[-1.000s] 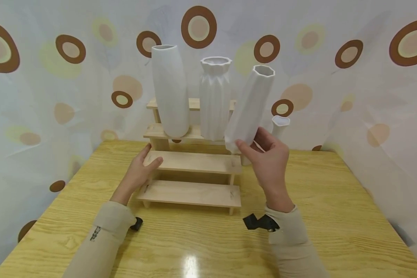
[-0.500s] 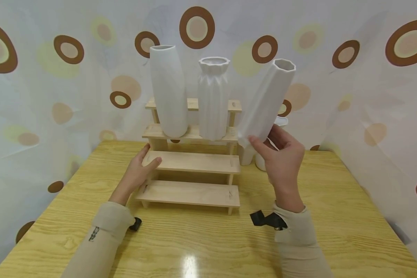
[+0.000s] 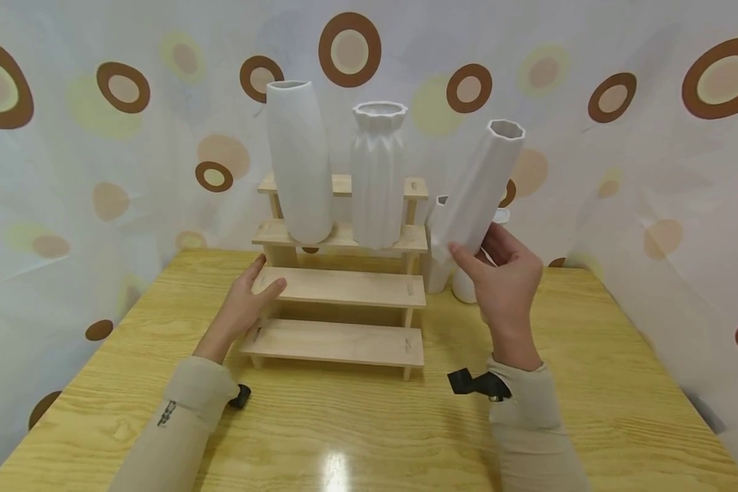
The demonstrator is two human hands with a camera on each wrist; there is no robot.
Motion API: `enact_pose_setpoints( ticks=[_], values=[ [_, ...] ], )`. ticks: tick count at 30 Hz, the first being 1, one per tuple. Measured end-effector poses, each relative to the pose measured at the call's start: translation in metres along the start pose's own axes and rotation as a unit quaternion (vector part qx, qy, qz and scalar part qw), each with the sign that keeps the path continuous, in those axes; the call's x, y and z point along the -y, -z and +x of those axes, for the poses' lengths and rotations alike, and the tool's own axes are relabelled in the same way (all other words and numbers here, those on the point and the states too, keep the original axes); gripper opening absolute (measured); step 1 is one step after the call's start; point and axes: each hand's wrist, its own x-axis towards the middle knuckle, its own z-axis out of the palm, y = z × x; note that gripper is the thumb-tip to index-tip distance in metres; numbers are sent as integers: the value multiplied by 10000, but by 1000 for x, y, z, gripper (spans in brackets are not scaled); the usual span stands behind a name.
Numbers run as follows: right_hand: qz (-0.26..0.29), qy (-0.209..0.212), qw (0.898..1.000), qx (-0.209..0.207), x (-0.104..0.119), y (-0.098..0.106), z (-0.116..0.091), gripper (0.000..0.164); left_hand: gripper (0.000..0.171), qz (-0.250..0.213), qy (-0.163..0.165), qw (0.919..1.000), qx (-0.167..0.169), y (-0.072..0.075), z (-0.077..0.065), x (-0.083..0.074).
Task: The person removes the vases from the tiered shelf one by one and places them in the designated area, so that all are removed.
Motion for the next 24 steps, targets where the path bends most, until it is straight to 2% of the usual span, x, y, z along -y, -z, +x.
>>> enact_pose_setpoints(
  ticks=[12,24],
  values=[
    [-650,-468,9968,-50,-16,7,4,59,87,60,-47,10000,6,0,1,-2],
    [-1229,-499,9910,-163,-39,11,8,56,87,83,-40,10000,-12,1,1,-2]
  ],
)
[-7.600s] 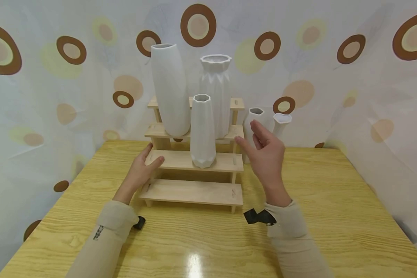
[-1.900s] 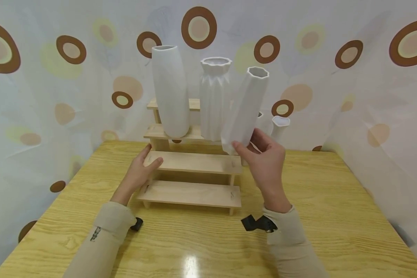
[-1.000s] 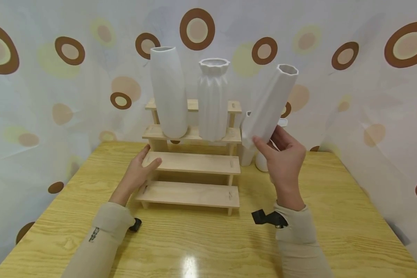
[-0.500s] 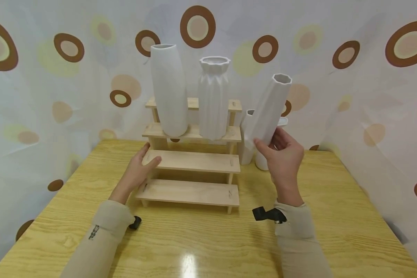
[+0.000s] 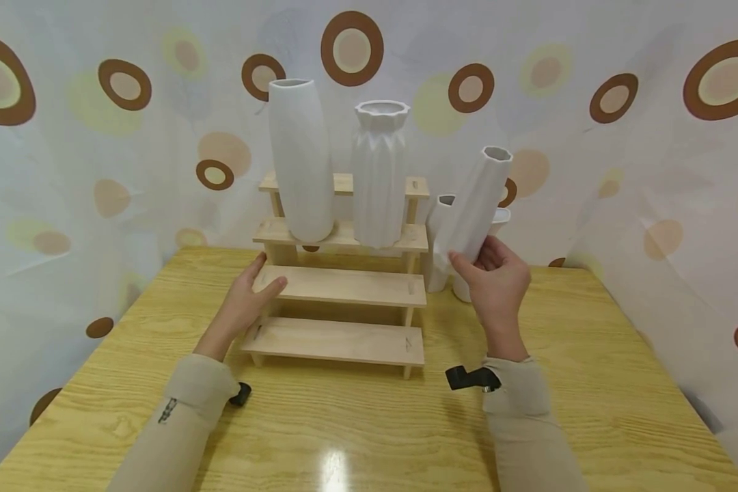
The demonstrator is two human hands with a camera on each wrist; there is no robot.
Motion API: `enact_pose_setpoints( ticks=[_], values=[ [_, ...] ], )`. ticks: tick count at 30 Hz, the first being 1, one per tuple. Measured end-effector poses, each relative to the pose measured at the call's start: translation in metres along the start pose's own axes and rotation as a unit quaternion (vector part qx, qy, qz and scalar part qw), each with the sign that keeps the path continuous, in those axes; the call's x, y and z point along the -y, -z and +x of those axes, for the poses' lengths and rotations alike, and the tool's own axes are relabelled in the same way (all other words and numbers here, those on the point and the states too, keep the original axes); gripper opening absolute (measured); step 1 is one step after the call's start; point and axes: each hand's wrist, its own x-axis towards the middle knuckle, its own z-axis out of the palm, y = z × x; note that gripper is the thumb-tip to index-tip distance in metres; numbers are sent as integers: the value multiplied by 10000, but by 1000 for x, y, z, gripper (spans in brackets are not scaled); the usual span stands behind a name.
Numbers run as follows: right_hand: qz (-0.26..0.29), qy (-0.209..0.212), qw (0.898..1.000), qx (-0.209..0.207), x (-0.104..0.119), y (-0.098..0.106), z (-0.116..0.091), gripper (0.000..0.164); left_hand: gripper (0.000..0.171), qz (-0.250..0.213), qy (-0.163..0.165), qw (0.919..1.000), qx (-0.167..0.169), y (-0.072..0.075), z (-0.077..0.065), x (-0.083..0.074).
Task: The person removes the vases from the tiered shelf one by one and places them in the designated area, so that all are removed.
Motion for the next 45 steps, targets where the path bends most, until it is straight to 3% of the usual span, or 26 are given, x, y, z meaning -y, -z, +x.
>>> enact_pose_setpoints(
  ticks=[22,45],
  values=[
    [-705,-398,9965,191,-24,-1,1,63,88,-21,13,10000,86,-1,0,-2],
    [-1237,-331,9885,804,-63,2,3,66,88,-47,14,10000,29,0,0,0]
  ],
)
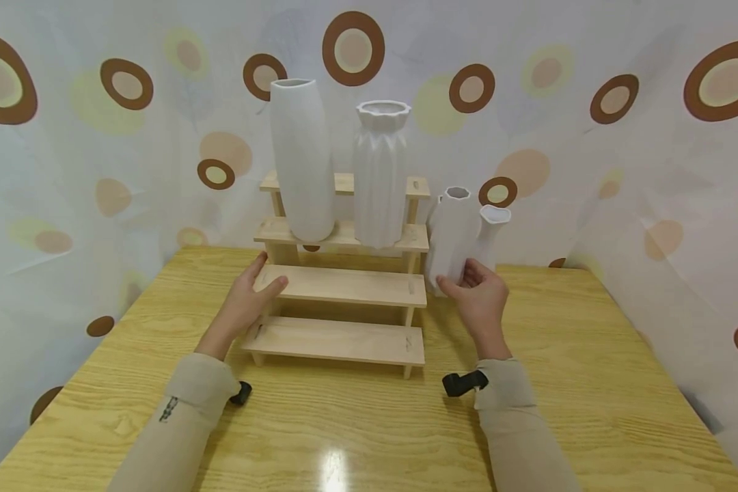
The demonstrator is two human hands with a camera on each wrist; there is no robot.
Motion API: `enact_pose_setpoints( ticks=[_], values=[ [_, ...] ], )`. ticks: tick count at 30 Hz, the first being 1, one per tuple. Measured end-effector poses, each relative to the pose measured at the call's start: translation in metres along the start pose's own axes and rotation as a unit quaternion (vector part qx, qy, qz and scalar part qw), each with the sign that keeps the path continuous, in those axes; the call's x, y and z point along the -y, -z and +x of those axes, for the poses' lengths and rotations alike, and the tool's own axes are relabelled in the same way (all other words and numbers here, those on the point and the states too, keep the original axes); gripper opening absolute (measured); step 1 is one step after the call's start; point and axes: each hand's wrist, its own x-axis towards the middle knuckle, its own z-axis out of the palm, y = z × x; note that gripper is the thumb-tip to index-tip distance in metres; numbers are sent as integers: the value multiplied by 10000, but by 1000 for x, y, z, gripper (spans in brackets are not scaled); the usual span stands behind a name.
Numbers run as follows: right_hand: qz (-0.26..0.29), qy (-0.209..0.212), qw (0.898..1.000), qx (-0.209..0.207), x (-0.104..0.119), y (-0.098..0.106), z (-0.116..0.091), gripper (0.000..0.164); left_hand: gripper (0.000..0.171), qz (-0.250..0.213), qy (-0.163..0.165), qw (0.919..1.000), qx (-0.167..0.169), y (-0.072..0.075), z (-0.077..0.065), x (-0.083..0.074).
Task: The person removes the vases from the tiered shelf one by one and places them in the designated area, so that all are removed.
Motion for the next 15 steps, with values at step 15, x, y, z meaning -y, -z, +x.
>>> enact_pose_setpoints(
  ticks=[15],
  values=[
    [-31,-172,9994,285,-9,1,-1,67,90,17,9,10000,25,1,1,0]
  ],
)
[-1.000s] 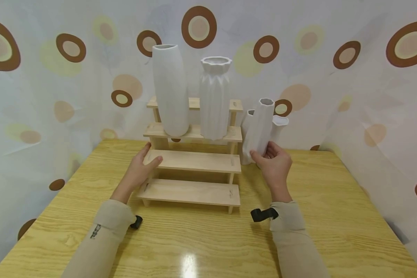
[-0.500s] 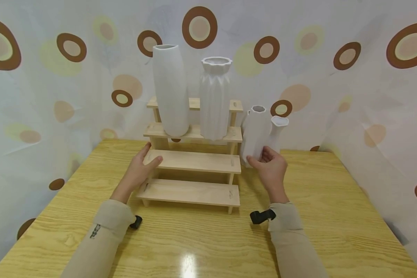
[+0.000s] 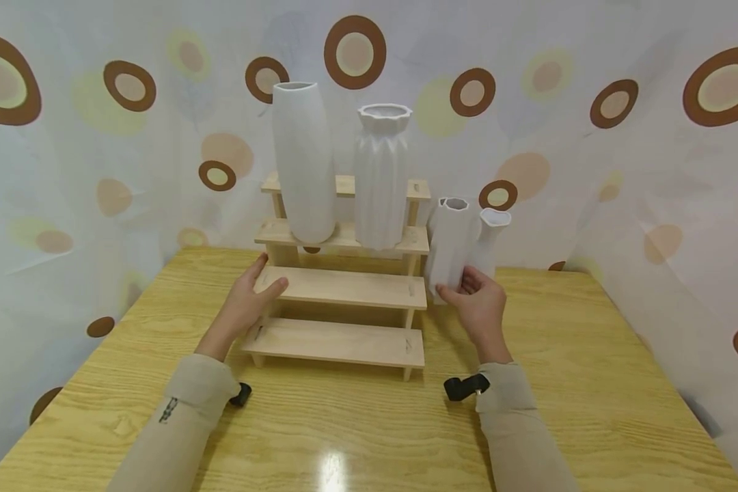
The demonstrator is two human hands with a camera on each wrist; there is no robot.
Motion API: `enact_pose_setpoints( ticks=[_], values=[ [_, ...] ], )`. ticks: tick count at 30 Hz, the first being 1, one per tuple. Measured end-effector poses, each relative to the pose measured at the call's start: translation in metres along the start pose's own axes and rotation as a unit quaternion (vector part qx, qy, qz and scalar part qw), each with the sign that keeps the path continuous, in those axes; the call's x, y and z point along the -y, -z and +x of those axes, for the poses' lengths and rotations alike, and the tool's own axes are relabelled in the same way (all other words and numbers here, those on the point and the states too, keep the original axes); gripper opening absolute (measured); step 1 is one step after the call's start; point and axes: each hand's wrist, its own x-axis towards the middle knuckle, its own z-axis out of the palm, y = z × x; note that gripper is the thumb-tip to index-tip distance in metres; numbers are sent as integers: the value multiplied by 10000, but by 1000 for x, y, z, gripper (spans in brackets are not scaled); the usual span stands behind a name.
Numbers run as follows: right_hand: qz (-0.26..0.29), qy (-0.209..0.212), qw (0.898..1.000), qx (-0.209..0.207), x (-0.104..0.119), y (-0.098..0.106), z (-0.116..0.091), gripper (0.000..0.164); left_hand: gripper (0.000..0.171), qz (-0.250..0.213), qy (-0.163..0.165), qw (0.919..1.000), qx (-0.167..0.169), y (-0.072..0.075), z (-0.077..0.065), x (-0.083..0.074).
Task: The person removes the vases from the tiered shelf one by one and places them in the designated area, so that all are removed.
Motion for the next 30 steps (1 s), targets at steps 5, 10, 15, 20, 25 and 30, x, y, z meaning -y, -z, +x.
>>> enact_pose_setpoints(
  ticks=[5,10,15,20,25,30],
  values=[
    [-24,3,9999,117,-7,-1,0,67,91,-26,85,10000,25,-1,-1,0],
    [24,45,9999,149,-14,-2,0,65,90,-21,75,10000,47,-2,-2,-1],
    [41,50,9999,136,-19,-3,2,65,91,-7,109,9999,45,-1,-2,-1],
    [170,62,9997,172,-23,-4,2,64,92,-30,123,9999,37,0,-1,0],
    [159,90,9996,210,-27,-7,2,63,92,-14,72,10000,39,0,-1,1],
    [163,187,9993,265,-32,-10,3,60,92,-22,64,10000,36,0,0,1]
  ],
)
